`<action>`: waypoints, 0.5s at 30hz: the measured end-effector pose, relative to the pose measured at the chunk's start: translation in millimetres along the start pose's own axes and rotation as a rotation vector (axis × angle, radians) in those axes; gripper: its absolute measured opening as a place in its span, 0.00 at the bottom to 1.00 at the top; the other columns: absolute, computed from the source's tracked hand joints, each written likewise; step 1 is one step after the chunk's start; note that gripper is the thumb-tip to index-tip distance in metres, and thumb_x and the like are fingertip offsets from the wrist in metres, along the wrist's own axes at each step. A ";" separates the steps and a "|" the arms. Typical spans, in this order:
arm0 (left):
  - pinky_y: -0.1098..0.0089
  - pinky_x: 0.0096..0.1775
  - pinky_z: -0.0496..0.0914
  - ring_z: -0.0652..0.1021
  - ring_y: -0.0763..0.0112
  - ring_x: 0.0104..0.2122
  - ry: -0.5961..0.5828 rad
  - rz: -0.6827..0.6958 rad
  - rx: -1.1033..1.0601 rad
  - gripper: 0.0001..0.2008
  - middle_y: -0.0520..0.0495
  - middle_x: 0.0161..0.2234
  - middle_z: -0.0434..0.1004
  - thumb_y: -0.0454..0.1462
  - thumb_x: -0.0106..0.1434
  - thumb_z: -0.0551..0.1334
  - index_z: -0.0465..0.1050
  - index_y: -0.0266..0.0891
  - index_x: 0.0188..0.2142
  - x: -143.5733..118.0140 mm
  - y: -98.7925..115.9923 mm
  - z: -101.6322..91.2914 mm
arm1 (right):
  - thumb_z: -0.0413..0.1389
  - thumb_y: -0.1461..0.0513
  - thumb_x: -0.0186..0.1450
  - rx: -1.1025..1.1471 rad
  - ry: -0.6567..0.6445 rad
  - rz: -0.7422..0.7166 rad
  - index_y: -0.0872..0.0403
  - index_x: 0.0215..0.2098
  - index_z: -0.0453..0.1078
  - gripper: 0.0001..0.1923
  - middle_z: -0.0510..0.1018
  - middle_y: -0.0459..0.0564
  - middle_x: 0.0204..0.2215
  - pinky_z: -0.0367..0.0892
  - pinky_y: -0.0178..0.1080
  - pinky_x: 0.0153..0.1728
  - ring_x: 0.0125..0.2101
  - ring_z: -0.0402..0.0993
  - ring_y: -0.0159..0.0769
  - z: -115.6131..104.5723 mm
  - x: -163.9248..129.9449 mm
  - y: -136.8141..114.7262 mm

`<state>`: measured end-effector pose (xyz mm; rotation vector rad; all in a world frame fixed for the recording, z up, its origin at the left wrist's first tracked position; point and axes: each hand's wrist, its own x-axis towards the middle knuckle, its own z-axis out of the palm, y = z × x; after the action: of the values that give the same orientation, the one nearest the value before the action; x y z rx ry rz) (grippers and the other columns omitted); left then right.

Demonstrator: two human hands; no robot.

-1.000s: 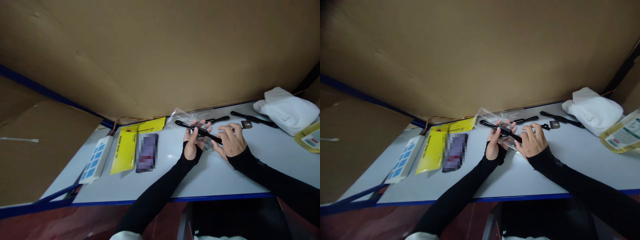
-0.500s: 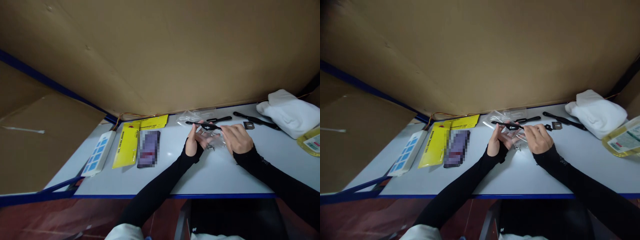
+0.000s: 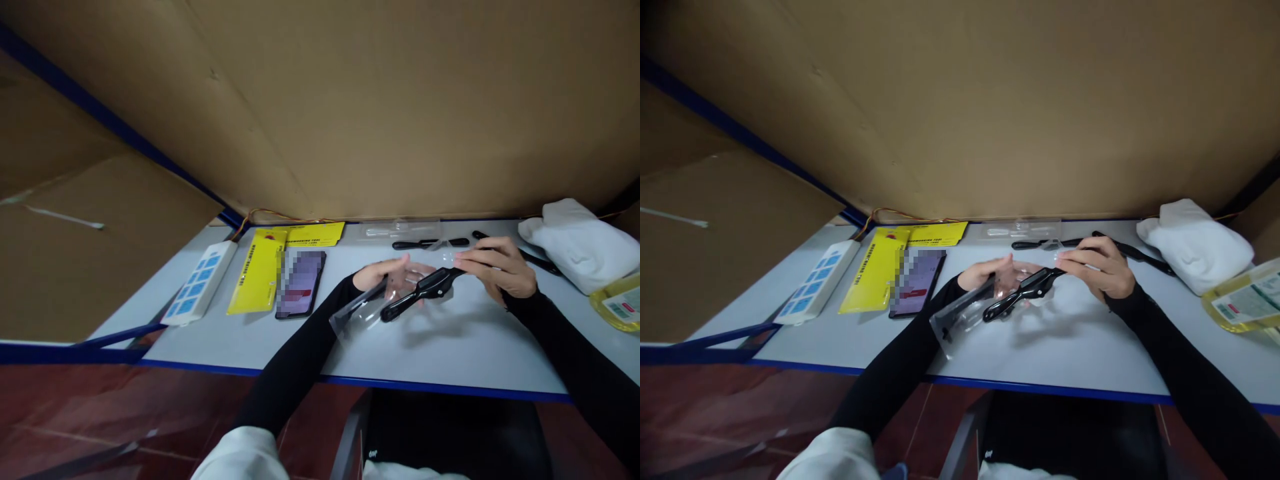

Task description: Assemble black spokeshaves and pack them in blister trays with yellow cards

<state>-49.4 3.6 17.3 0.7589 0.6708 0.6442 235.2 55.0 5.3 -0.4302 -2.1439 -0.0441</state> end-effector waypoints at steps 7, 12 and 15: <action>0.45 0.43 0.81 0.84 0.35 0.46 -0.181 -0.003 0.242 0.35 0.29 0.46 0.84 0.58 0.49 0.75 0.82 0.39 0.50 8.0 -25.8 12.7 | 0.57 0.63 0.73 0.080 -0.093 -0.143 0.39 0.52 0.80 0.15 0.86 0.46 0.43 0.75 0.42 0.43 0.43 0.77 0.37 27.9 -9.3 -10.4; 0.48 0.33 0.81 0.85 0.39 0.32 0.097 0.202 0.163 0.37 0.34 0.38 0.85 0.52 0.31 0.81 0.84 0.42 0.43 10.7 -53.8 11.4 | 0.57 0.65 0.71 0.137 -0.192 -0.033 0.44 0.52 0.80 0.15 0.83 0.49 0.42 0.71 0.46 0.44 0.43 0.75 0.40 23.3 -4.3 -23.8; 0.51 0.27 0.80 0.83 0.46 0.25 0.105 0.221 0.203 0.35 0.37 0.32 0.85 0.53 0.32 0.80 0.84 0.43 0.41 13.2 -62.3 11.8 | 0.58 0.64 0.68 0.151 -0.256 0.033 0.44 0.51 0.80 0.16 0.83 0.50 0.43 0.68 0.51 0.45 0.43 0.74 0.43 15.9 -0.6 -28.9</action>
<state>-15.5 -26.5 -28.9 1.0021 0.7620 0.8301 213.6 30.8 -0.6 -0.4000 -2.3707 0.2006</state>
